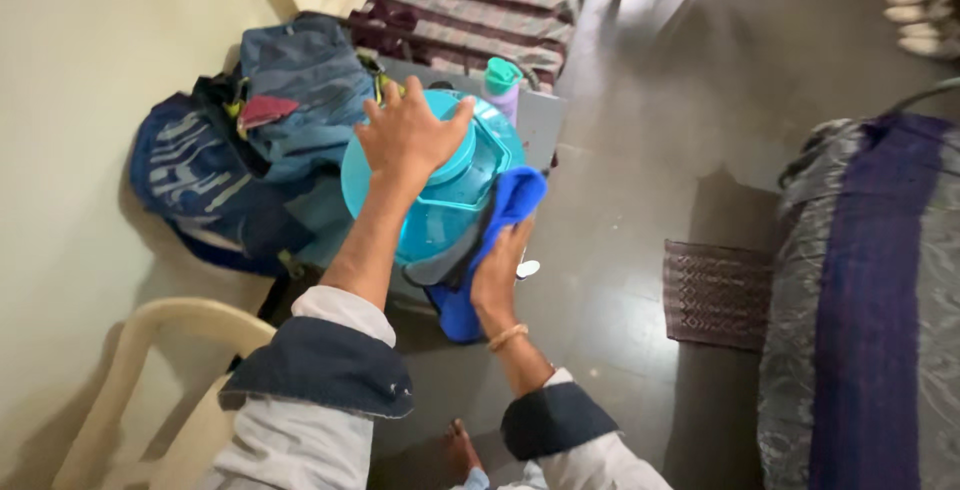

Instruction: The person wipes the exterior of a purple water bottle and a large blue water dispenser using a blue cloth. The person handles the bottles one at a time, wiping them thoroughly before placing them back on the table.

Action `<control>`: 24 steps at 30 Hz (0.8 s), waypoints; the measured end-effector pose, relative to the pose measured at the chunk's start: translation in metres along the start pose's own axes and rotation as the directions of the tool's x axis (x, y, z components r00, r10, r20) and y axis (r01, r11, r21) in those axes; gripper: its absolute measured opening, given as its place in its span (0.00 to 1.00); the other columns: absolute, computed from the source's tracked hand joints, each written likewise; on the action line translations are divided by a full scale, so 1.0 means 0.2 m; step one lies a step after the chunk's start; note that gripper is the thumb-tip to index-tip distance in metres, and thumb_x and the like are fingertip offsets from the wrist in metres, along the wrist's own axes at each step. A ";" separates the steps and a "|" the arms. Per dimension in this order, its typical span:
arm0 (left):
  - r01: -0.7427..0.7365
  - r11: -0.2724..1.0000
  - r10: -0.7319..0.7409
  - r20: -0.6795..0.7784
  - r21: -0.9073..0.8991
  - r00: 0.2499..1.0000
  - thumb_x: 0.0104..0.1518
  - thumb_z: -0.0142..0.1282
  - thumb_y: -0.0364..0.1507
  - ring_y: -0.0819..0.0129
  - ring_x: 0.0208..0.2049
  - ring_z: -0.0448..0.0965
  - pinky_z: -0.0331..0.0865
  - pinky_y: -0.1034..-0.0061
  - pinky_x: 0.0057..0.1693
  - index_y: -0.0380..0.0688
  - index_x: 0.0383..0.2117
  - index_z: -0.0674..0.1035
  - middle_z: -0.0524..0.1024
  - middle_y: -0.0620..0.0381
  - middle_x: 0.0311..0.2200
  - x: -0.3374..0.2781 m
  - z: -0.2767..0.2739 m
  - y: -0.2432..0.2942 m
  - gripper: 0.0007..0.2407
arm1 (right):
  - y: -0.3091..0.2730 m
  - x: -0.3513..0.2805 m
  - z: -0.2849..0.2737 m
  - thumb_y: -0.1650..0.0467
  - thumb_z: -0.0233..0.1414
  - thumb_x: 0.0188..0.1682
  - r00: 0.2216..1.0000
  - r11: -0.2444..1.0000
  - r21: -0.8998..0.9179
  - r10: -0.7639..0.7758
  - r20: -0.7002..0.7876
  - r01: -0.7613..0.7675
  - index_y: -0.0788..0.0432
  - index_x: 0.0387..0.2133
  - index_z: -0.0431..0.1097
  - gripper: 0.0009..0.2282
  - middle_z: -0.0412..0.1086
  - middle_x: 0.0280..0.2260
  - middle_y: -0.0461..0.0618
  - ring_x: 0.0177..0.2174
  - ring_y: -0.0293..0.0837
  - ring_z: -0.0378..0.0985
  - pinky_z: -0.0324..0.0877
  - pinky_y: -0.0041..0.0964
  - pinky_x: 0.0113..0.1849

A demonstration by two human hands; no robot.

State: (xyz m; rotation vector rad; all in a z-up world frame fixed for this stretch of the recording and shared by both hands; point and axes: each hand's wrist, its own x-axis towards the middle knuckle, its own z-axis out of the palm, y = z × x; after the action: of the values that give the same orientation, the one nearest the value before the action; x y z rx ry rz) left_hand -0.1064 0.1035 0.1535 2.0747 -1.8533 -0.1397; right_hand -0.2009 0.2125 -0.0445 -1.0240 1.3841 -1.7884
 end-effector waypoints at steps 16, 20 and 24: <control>-0.015 0.993 0.019 -0.037 0.120 0.999 0.50 0.59 0.48 0.40 0.50 0.70 0.65 0.44 0.50 0.38 0.45 0.74 0.73 0.46 0.49 -0.02 -0.06 0.06 0.26 | 0.33 0.80 -0.07 0.59 0.37 0.61 0.721 0.875 0.232 0.173 0.671 -0.425 0.57 0.67 0.55 0.24 0.60 0.64 0.51 0.63 0.45 0.61 0.54 0.37 0.63; -0.023 0.990 0.030 -0.046 0.139 0.999 0.51 0.58 0.47 0.42 0.49 0.71 0.66 0.45 0.49 0.38 0.41 0.73 0.73 0.47 0.45 -0.03 -0.06 0.08 0.23 | 0.65 0.53 -0.21 0.58 0.39 0.60 0.585 0.754 -0.009 0.517 0.625 -0.656 0.63 0.65 0.58 0.26 0.65 0.61 0.55 0.57 0.46 0.67 0.63 0.42 0.58; -0.012 0.989 0.014 -0.018 0.145 1.000 0.51 0.58 0.46 0.43 0.49 0.71 0.65 0.46 0.50 0.38 0.41 0.73 0.73 0.47 0.45 -0.04 -0.08 0.09 0.23 | 0.59 0.72 -0.11 0.58 0.36 0.59 0.518 0.788 -0.106 0.493 0.700 -0.606 0.59 0.64 0.57 0.25 0.65 0.58 0.51 0.55 0.44 0.67 0.63 0.40 0.57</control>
State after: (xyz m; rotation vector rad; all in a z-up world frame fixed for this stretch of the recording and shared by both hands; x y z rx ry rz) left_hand -0.1202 0.1121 0.1725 2.1504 -1.9172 0.0183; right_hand -0.2873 0.0727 -0.1353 -0.8895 0.9007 -0.8442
